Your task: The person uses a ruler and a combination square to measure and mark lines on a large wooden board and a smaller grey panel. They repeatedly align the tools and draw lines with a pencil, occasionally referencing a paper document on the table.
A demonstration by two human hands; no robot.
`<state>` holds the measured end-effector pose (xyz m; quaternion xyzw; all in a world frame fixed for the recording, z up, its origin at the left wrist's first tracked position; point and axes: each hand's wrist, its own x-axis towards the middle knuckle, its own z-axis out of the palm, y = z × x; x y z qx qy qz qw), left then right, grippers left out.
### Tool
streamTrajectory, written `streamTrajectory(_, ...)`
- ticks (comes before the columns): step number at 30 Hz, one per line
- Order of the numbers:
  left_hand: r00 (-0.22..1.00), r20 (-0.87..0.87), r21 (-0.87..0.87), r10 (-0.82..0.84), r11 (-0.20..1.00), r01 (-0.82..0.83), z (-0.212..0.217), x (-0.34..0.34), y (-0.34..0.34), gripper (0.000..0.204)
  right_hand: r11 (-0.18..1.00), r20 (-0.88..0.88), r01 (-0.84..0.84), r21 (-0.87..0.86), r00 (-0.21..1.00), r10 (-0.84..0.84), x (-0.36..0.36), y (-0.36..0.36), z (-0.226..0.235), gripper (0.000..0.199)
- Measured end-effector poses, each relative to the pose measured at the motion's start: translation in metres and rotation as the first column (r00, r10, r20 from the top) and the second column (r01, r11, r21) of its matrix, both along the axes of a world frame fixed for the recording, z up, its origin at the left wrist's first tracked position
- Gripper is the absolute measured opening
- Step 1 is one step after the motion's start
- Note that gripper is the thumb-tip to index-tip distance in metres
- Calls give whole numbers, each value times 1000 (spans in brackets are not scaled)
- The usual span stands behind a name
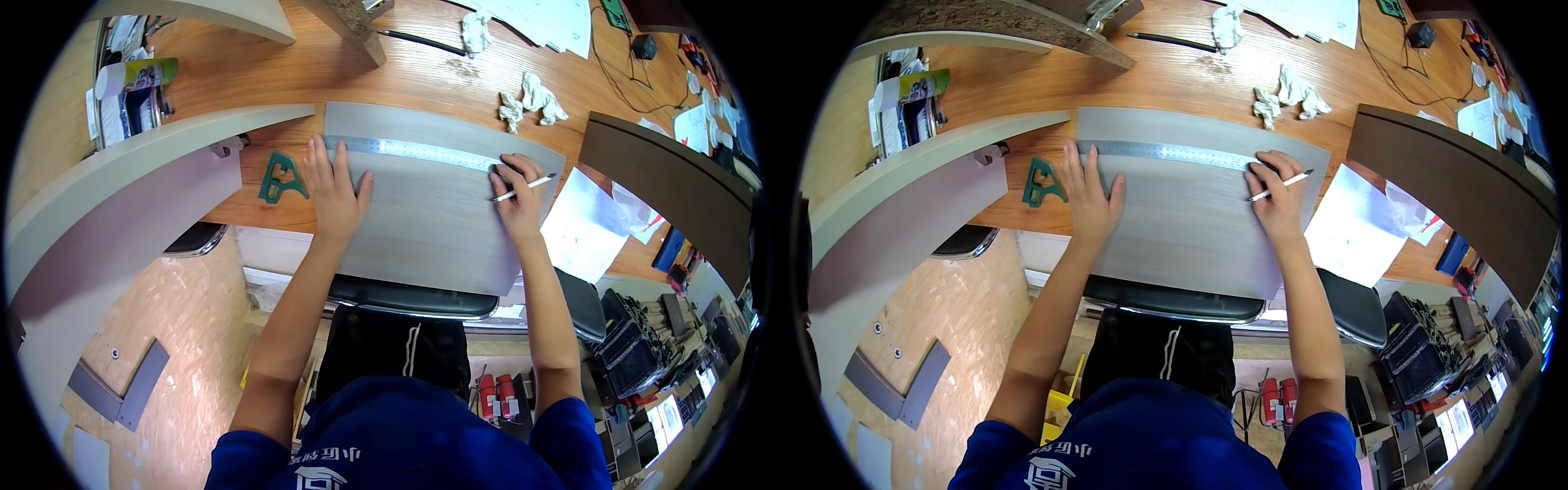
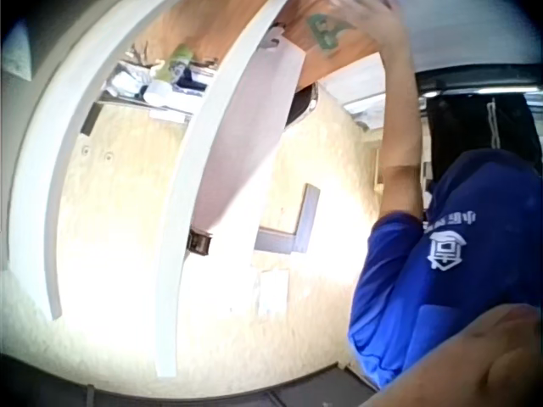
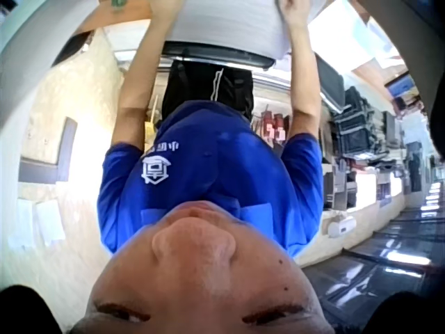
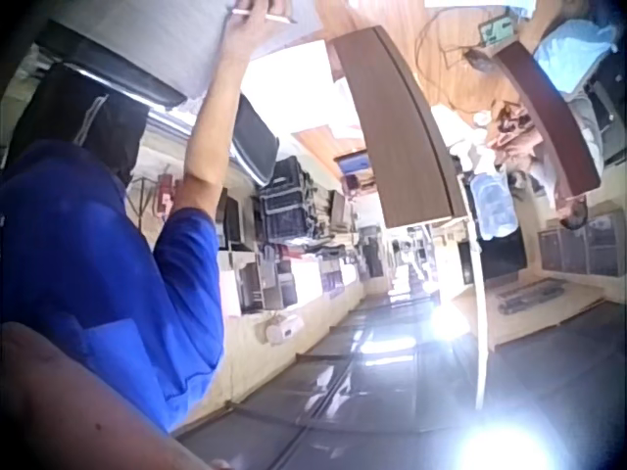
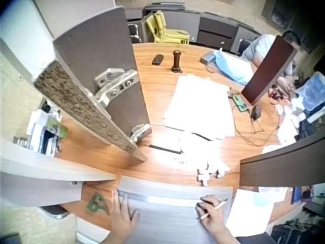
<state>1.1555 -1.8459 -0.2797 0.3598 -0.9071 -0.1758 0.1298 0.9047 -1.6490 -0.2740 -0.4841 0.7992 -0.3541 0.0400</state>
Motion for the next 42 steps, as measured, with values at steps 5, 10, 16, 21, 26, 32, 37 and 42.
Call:
streamTrajectory(5, 998, -2, 43, 62, 997, -62, -2, 2, -2, 62, 1000, 1, -8, -9, 1000, 8, 0, -1, -1, 19)
streamTrajectory(10, 998, -8, 13, 68, 998, -68, 0, 1, -1, 63, 1000, 6, -9, -13, 1000, 9, 0, -2, 0, 19)
streamTrajectory(16, 997, -24, -5, 71, 997, -71, -1, 1, -2, 64, 1000, 31, 2, -29, 1000, -2, 1, -3, -1, 18)
streamTrajectory(21, 996, -49, -18, 75, 997, -76, -2, 1, -1, 63, 1000, 18, 7, -30, 1000, -6, 1, -3, 0, 19)
streamTrajectory(26, 994, -75, -47, 78, 996, -81, -5, 3, -1, 63, 999, 29, -2, -51, 1000, 4, 1, -3, -1, 19)
streamTrajectory(32, 993, -82, -24, 86, 996, -88, -7, 3, 0, 62, 999, 0, 8, -49, 1000, -8, 1, -2, -1, 19)
streamTrajectory(37, 994, -62, -53, 85, 995, -88, -8, 4, -1, 62, 996, 14, 0, -92, 1000, 1, 1, -2, -7, 20)
streamTrajectory(42, 995, -56, -54, 88, 994, -91, -12, 5, 0, 62, 997, 10, -1, -72, 1000, 2, 0, 0, -6, 20)
